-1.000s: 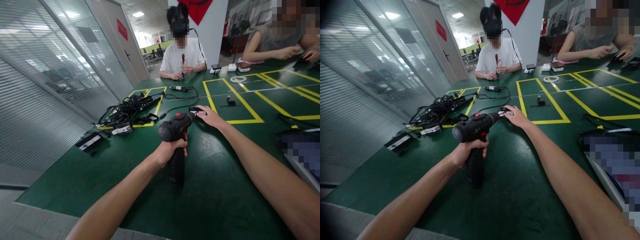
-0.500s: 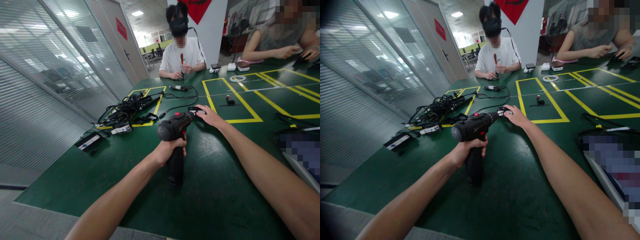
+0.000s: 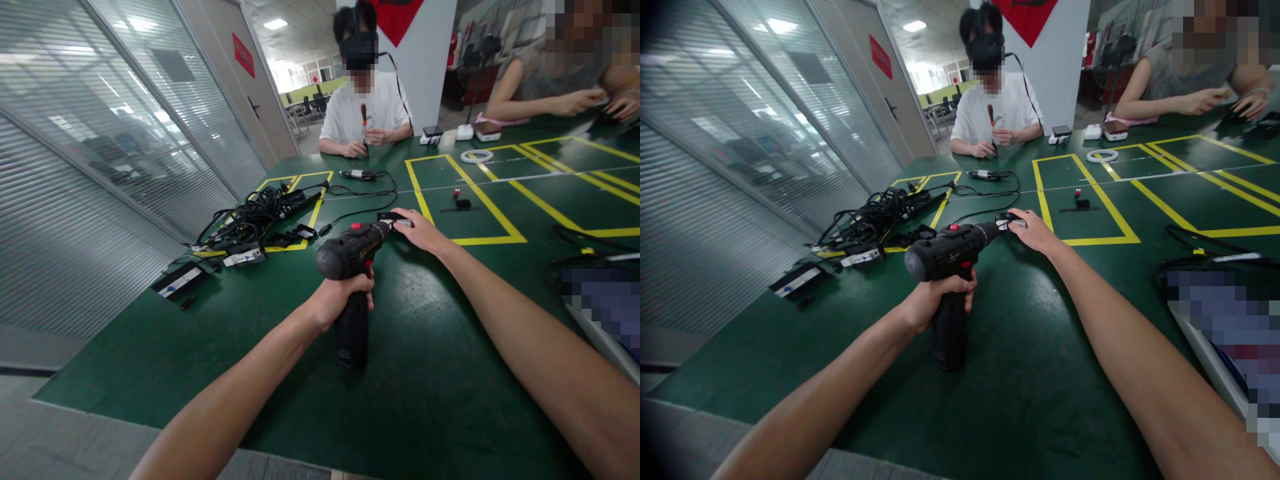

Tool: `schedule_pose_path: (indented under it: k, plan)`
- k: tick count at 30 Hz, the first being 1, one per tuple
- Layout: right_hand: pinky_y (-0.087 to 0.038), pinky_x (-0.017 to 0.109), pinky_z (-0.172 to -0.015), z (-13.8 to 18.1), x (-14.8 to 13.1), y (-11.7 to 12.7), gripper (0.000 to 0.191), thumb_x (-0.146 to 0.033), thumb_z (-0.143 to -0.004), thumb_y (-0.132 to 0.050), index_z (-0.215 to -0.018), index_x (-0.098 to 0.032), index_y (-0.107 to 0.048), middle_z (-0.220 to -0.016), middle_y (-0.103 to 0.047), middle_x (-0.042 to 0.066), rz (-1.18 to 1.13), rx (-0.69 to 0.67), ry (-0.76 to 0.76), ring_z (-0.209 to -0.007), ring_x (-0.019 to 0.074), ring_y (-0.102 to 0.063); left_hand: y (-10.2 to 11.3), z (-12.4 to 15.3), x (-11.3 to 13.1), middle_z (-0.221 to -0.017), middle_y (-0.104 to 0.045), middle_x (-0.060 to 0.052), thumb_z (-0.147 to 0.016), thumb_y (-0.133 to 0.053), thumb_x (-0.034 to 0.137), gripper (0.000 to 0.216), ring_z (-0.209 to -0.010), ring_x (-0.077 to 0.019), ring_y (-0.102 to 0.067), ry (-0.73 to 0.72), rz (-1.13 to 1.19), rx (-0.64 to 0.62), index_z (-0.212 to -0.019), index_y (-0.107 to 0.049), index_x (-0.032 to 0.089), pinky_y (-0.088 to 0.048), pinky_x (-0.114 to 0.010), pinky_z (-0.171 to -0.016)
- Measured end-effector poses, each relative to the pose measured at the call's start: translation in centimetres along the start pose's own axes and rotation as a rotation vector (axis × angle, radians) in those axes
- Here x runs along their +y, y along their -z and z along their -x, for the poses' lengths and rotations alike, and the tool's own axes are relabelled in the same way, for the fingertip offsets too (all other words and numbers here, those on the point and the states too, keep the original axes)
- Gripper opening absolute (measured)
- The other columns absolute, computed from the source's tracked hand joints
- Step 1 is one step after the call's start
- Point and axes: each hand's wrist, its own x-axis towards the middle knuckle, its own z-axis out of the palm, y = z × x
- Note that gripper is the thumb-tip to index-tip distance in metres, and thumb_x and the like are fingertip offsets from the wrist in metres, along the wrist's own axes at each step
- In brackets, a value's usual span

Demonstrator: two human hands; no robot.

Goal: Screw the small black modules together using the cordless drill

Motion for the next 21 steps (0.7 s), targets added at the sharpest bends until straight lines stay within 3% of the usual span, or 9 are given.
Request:
schedule_pose_path:
  k: [21]
  plan:
    - [-0.043, 0.041, -0.096, -0.02, -0.02, -0.05, 0.045, -0.039, -0.087, -0.051, -0.129, -0.027, -0.057, -0.115, -0.057, 0.008, -0.004, 0.005, -0.004, -0.106, 0.0268, -0.059, -0.13, 0.15, 0.23, -0.06, -0.054, 0.001, -0.071, -0.058, 0.021, 0.018, -0.053, -0.0114, -0.055, 0.007, -0.009, 0.016, -0.086, -0.053, 0.014, -0.043, -0.024, -0.056]
